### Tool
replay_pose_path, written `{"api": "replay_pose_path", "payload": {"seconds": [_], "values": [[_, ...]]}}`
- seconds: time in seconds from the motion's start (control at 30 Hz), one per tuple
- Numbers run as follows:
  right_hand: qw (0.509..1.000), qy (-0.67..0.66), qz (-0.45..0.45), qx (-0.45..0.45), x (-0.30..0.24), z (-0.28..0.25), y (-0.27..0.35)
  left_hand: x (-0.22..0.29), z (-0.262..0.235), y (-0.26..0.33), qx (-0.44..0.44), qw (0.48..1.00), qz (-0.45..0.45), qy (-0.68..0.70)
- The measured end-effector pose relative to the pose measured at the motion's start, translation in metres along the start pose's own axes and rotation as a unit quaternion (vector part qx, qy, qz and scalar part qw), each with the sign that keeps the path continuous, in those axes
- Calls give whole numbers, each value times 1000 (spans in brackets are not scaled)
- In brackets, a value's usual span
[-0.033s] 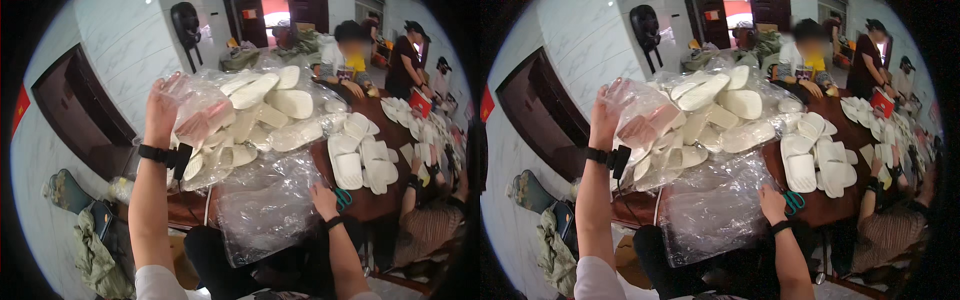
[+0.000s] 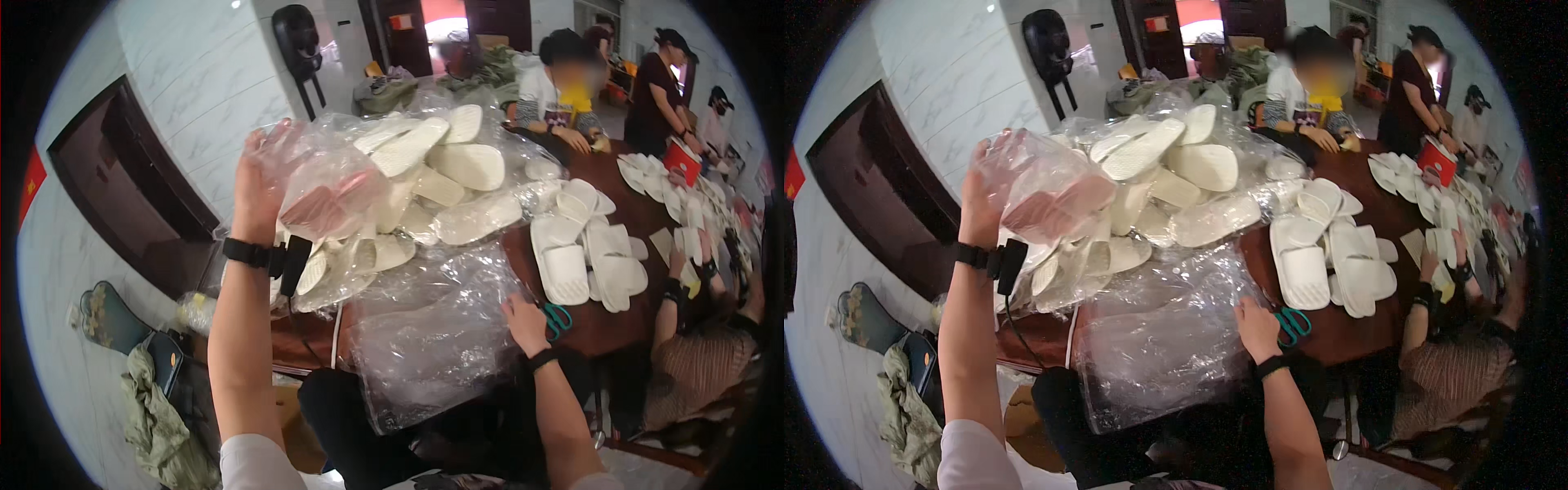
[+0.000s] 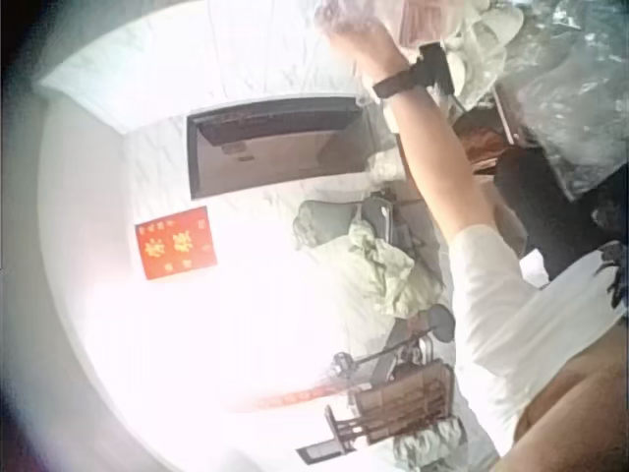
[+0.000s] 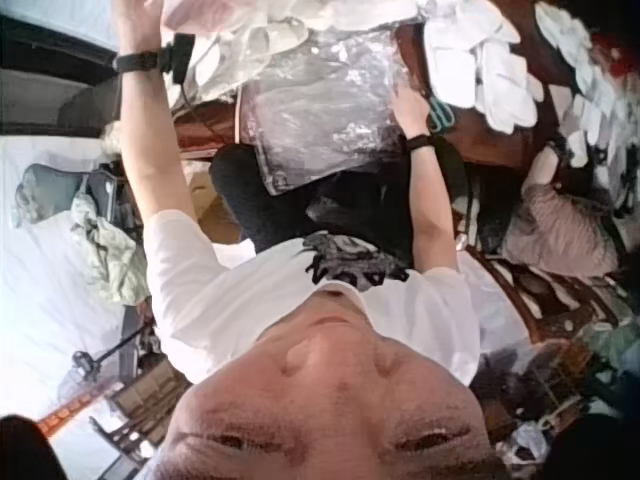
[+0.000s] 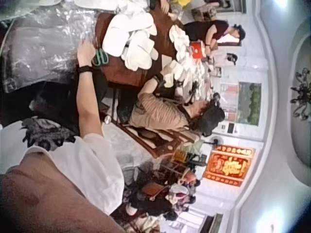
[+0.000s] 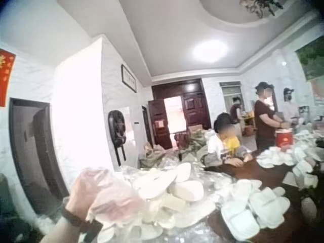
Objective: Packaging finished slippers into plastic bags and placing them into a large industrial sack.
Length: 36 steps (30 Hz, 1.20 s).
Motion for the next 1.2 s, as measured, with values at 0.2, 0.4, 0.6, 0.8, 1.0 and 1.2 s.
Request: {"api": "replay_pose_path", "payload": {"seconds": [0.2,0.4,0.6,0.8,1.0,1.2], "values": [[989,-84,60,110,3,5,-11,-11,47,17,-62,992,-90,66],[984,-101,130,71,-7,-19,-10,-27,92,56,-133,970,-198,38],[990,-91,83,65,17,17,-14,-66,-22,172,-246,756,-275,-541],[970,-135,18,202,1,-28,-8,-47,-111,287,68,791,-222,-567],[986,-131,-54,89,-3,-30,10,-12,-65,309,208,795,-222,-525],[992,-3,-86,93,-16,-9,12,-26,-48,340,209,840,-437,-247]]}}
Point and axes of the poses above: each hand's wrist, its own y-axis away from the middle knuckle, its own z-axis out of the palm, x = y × z, the point moved 2 cm from there along -y, towards the middle knuckle, and after that the axes turned 11 degrees about y, right-handed, at the moved point
